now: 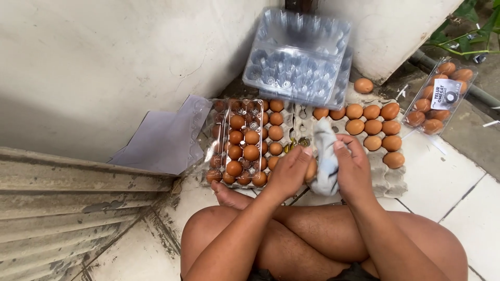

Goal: The person is cleaning eggs by wiping each one individually with a cloth before placing them into cartons.

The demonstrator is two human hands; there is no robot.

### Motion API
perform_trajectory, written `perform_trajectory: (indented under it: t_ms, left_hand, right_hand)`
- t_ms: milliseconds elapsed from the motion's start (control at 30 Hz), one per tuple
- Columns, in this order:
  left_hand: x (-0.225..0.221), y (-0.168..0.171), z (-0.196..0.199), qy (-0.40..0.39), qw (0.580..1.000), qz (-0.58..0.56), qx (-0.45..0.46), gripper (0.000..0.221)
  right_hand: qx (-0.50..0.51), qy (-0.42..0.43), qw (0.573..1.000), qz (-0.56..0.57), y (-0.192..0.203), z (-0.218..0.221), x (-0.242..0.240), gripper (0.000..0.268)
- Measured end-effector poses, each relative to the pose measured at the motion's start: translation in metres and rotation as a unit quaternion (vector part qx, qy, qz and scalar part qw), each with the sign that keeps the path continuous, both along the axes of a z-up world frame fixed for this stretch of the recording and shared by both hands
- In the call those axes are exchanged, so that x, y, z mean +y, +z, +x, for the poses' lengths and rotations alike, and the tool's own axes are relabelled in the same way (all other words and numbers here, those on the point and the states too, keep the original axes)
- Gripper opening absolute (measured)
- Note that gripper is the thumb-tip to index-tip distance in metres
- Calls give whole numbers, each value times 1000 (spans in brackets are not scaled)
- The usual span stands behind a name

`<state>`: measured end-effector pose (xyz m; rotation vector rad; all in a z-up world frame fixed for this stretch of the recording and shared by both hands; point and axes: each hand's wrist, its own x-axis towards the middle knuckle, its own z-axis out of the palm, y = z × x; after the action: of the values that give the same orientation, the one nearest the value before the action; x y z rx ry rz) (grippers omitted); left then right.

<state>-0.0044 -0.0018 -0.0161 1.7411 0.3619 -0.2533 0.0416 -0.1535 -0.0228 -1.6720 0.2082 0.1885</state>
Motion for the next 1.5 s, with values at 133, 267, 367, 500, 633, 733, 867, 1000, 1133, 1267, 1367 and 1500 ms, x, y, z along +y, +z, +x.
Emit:
perform_trajectory:
  t_ms: [133,267,367,500,633,733,867,1000,1133,1267,1367,1500]
  left_hand:
    - [20,1,6,169,979,-97,55,47]
    - [66,-10,11,349,884,-304,-74,48]
    - [91,-14,10,380,858,-314,-144,39]
    - [112,-3,2,370,848,-334,-180,25]
    - [136,16,-21,363,840,-351,-195,21]
    - [149,31,-42,386,823,-356,-217,44]
    - [164,29,-78,415,828,-288,-243,49]
    - [176,8,-112,425,853,-228,-199,48]
    - [174,-15,-132,424,866,-212,-158,29]
    - [173,-13,-125,439,857,-218,-158,34]
    - [167,-2,-108,431,863,-207,-160,33]
    - [161,0,-58,315,933,-134,-110,40]
  right_hand:
    - [-42,-54,997,45,-6,8,-18,26]
    - [-48,-140,977,155,-28,25,-35,23]
    - [-47,-157,969,183,-49,37,-50,22]
    - [-36,-156,970,181,-30,33,-37,19]
    - [-37,-135,975,175,-36,35,-34,20]
    - [-40,-126,976,173,-38,39,-35,20]
    - [-45,-131,974,177,-34,37,-35,21]
    - [-45,-136,972,188,-25,35,-34,21]
    - [-49,-134,971,194,-26,35,-33,20]
    - [-51,-135,972,187,-27,33,-34,19]
    - [-50,-140,969,196,-21,33,-35,20]
    - [-50,-158,961,223,-30,40,-41,19]
